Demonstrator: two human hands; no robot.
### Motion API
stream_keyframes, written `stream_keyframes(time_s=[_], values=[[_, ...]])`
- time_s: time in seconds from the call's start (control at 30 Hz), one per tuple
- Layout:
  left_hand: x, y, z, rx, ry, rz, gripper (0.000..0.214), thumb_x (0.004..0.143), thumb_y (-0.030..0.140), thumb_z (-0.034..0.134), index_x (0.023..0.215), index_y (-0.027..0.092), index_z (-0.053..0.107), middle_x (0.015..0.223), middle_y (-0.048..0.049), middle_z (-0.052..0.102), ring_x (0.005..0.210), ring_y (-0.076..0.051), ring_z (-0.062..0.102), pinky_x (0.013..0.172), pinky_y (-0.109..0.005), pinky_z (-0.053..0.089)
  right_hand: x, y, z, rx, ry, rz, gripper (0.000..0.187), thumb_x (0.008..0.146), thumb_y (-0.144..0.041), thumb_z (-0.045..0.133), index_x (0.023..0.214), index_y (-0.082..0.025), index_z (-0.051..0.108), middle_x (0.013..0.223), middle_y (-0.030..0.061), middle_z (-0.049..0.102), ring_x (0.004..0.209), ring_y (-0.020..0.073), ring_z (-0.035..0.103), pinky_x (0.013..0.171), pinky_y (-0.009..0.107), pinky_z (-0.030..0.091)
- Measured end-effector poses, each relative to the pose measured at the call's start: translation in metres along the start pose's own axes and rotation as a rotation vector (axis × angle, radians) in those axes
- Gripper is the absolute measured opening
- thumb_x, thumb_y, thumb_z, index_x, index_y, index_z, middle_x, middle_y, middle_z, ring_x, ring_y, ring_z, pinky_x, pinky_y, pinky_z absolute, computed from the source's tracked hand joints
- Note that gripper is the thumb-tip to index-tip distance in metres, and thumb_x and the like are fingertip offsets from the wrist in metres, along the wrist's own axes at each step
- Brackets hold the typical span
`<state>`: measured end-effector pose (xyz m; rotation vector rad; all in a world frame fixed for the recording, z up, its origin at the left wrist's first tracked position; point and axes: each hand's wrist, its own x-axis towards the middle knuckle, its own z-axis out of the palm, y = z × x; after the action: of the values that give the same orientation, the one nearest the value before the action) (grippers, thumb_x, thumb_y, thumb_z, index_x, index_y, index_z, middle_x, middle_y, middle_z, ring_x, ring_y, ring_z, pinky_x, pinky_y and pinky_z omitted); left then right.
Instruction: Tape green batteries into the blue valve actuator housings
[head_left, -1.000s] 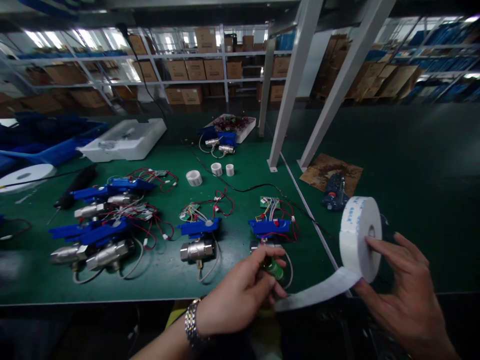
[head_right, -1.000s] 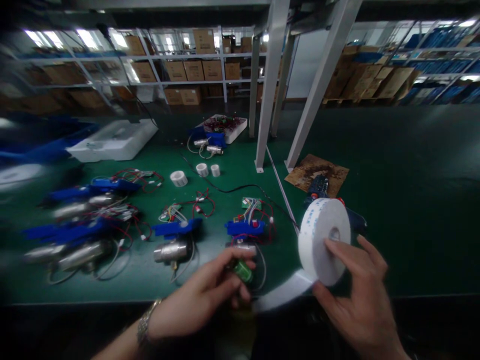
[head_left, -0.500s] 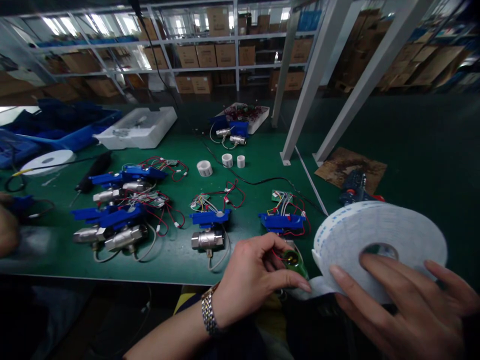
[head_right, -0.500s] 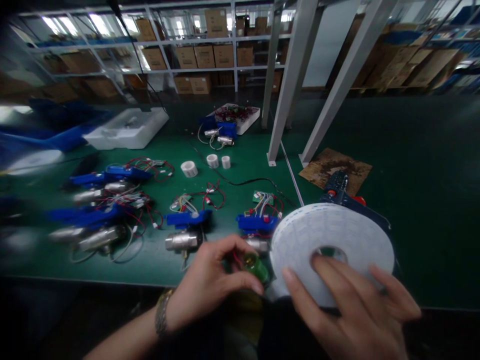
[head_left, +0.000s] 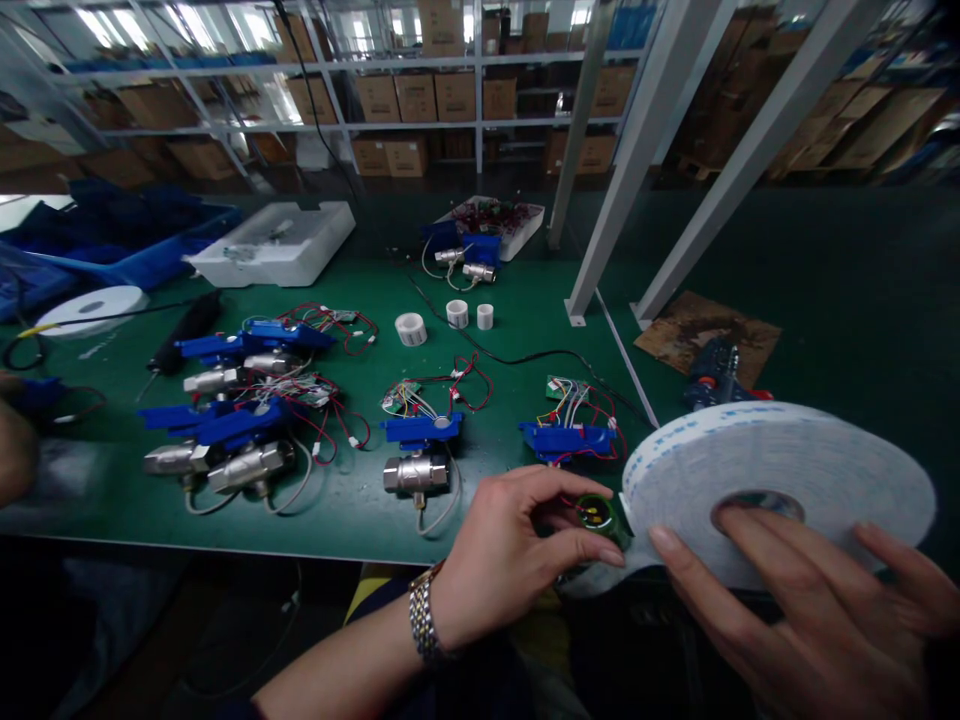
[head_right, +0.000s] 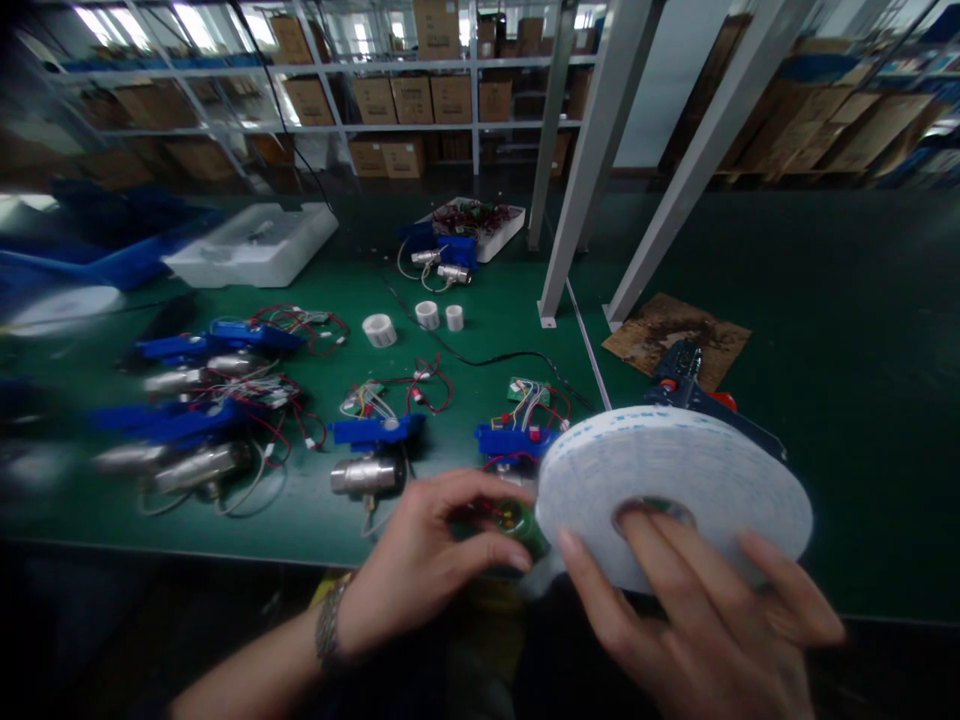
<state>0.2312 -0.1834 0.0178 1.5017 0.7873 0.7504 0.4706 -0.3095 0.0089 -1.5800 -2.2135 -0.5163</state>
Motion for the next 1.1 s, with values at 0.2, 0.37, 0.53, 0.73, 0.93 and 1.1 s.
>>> stream_keyframes(time_s=[0.2, 0.37, 0.53, 0.73, 0.93, 1.1], values=[[0.001, -0.001, -0.003, 0.049, -0.005, 0.017, 0.041, 0.072, 0.030, 0.099, 0.110, 0.022, 0.086, 0.094, -0.0046, 0.084, 0.075, -0.016, 0.073, 0.070, -0.023, 0.057, 0.013, 0.003, -0.005, -0.134, 0.034, -0.218, 0.039, 0.113, -0.018, 0.054, 0.145, -0.037, 0.065, 0.143, 0.0080, 0.062, 0.116, 0.0306, 0.066, 0.119, 0.057, 0.031], [0.004, 0.005, -0.009, 0.149, -0.045, 0.034, 0.036, 0.076, 0.029, 0.096, 0.110, 0.020, 0.087, 0.094, -0.0057, 0.085, 0.079, -0.018, 0.073, 0.073, -0.024, 0.055, 0.025, 0.010, -0.003, -0.163, 0.060, -0.354, 0.036, 0.113, -0.014, 0.052, 0.142, -0.028, 0.069, 0.140, 0.0129, 0.064, 0.115, 0.0271, 0.065, 0.121, 0.053, 0.026], [0.005, 0.003, 0.008, -0.146, 0.131, -0.065, 0.029, 0.077, 0.031, 0.095, 0.101, 0.019, 0.087, 0.091, -0.0046, 0.085, 0.076, -0.018, 0.076, 0.071, -0.024, 0.059, 0.031, -0.005, 0.017, -0.124, 0.241, -0.126, 0.025, 0.108, -0.028, 0.070, 0.131, -0.019, 0.070, 0.127, 0.0177, 0.066, 0.101, 0.0317, 0.065, 0.111, 0.055, 0.035], [0.005, -0.012, 0.031, -0.464, 0.289, -0.141, 0.038, 0.075, 0.038, 0.095, 0.103, 0.015, 0.084, 0.092, -0.0079, 0.083, 0.081, -0.020, 0.077, 0.075, -0.028, 0.064, 0.031, -0.039, 0.040, 0.060, 0.378, 0.280, 0.023, 0.104, -0.022, 0.072, 0.126, -0.019, 0.066, 0.112, 0.0156, 0.066, 0.100, 0.0391, 0.065, 0.096, 0.058, 0.044], [0.011, -0.013, 0.011, -0.436, 0.483, -0.006, 0.034, 0.086, 0.040, 0.086, 0.111, 0.018, 0.079, 0.103, -0.0073, 0.081, 0.089, -0.019, 0.075, 0.079, -0.029, 0.064, -0.009, 0.009, 0.046, -0.010, 0.321, 0.459, 0.026, 0.106, -0.028, 0.071, 0.128, -0.015, 0.065, 0.117, 0.0150, 0.068, 0.104, 0.0365, 0.066, 0.098, 0.051, 0.047], [0.007, -0.019, 0.008, -0.259, 0.103, -0.092, 0.052, 0.090, 0.034, 0.082, 0.139, 0.023, 0.068, 0.106, -0.0058, 0.074, 0.087, -0.017, 0.072, 0.078, -0.029, 0.061, -0.048, 0.098, 0.064, -0.196, -0.034, 0.475, 0.058, 0.113, -0.060, 0.037, 0.134, -0.016, 0.069, 0.114, 0.0161, 0.066, 0.110, 0.0440, 0.060, 0.099, 0.066, 0.042]])
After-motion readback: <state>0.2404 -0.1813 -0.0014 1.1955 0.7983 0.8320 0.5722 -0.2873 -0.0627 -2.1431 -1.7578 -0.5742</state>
